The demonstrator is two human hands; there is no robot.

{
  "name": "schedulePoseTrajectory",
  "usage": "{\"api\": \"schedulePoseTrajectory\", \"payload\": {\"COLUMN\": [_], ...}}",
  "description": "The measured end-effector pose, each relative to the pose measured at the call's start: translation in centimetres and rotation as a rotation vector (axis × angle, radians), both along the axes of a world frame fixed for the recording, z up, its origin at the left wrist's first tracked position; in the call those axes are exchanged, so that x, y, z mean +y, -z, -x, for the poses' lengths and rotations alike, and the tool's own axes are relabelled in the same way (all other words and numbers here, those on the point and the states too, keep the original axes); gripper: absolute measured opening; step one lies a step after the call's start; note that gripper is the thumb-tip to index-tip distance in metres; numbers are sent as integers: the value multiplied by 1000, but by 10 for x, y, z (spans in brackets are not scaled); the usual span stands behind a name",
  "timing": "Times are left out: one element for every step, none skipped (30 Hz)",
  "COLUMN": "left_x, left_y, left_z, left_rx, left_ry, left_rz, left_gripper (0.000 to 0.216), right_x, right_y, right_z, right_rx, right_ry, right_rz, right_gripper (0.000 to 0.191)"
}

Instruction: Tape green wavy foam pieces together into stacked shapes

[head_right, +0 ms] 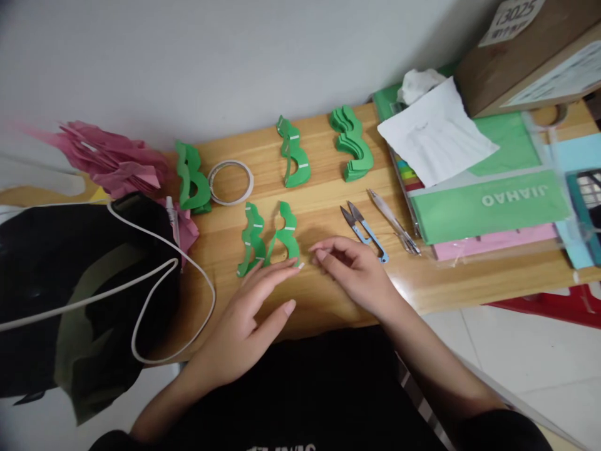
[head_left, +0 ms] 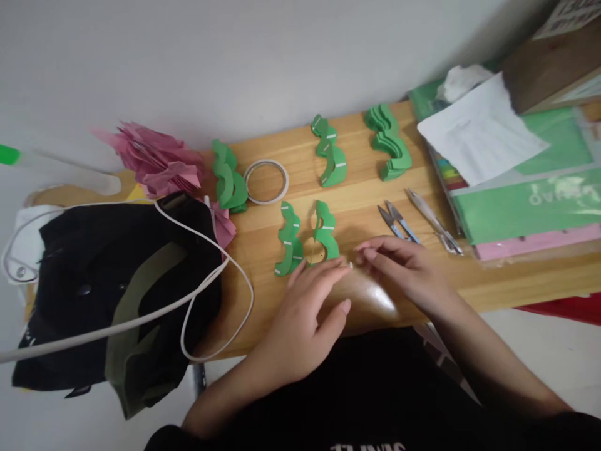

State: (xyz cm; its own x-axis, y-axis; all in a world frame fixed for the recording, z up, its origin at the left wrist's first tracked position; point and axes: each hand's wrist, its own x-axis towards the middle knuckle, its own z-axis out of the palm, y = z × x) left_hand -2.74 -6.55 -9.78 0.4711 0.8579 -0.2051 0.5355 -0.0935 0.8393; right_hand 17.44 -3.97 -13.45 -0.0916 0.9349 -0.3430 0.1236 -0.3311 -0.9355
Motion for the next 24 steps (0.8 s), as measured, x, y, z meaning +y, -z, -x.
{"api": "schedulePoseTrajectory", "payload": {"left_x": [-1, -1, -2, -2, -3, -4, -4, -5, -6, -6, -7, -8, -8, -9, -9, -10, -10, -10, -10, -9, -8, -7, -6, -6], "left_y": [-1, -2, -2, -3, -3, -3, -2, -2, -2, -2, -2, -3, -3, -3, -3, -2, -1, 2, 5, 10, 15, 21, 27, 33], "left_z": [0, 0, 1, 1, 2, 2, 2, 3, 3, 3, 3, 2, 2, 1, 1, 1, 2, 5, 8, 13, 19, 25, 31, 37], "left_rx": [-34, -74, -117, -157, -188, -208, -216, -214, -205, -194, -179, -161, -138, -109, -73, -32, 16, 68, 120, 171, 217, 261, 303, 341], "left_ry": [-27, -53, -77, -97, -111, -121, -129, -135, -138, -137, -134, -128, -119, -107, -94, -82, -76, -84, -108, -153, -211, -271, -320, -344], "left_rz": [34, 67, 96, 120, 136, 143, 142, 137, 130, 119, 105, 88, 65, 34, -7, -61, -129, -212, -304, -396, -481, -539, -561, -560], "left_gripper": [37, 36, 35, 34, 33, 33, 34, 34, 34, 34, 34, 34, 33, 32, 31, 31, 31, 33, 34, 35, 36, 36, 36, 37], "right_x": [-4, -7, -9, -12, -13, -15, -15, -15, -15, -15, -15, -14, -14, -13, -13, -13, -13, -13, -13, -14, -15, -16, -17, -19], "right_y": [-3, -5, -8, -10, -11, -13, -14, -14, -15, -15, -16, -16, -16, -15, -14, -12, -9, -6, -2, 2, 6, 10, 14, 17], "right_z": [1, 2, 4, 5, 6, 7, 8, 9, 10, 11, 11, 11, 11, 10, 9, 8, 6, 5, 4, 4, 4, 5, 8, 11], "right_rx": [31, 58, 81, 99, 113, 124, 131, 135, 135, 129, 120, 108, 93, 79, 65, 50, 31, 1, -41, -101, -184, -279, -375, -465], "right_ry": [-17, -32, -42, -48, -49, -46, -40, -38, -35, -35, -36, -38, -40, -48, -57, -68, -81, -80, -69, -52, -24, -6, -10, -38], "right_rz": [29, 52, 66, 76, 81, 85, 87, 89, 87, 82, 71, 59, 41, 21, 0, -24, -46, -69, -98, -140, -209, -296, -400, -504], "right_gripper": [20, 20, 20, 20, 21, 21, 21, 21, 21, 21, 22, 23, 25, 27, 28, 29, 29, 29, 29, 28, 26, 22, 17, 16]}}
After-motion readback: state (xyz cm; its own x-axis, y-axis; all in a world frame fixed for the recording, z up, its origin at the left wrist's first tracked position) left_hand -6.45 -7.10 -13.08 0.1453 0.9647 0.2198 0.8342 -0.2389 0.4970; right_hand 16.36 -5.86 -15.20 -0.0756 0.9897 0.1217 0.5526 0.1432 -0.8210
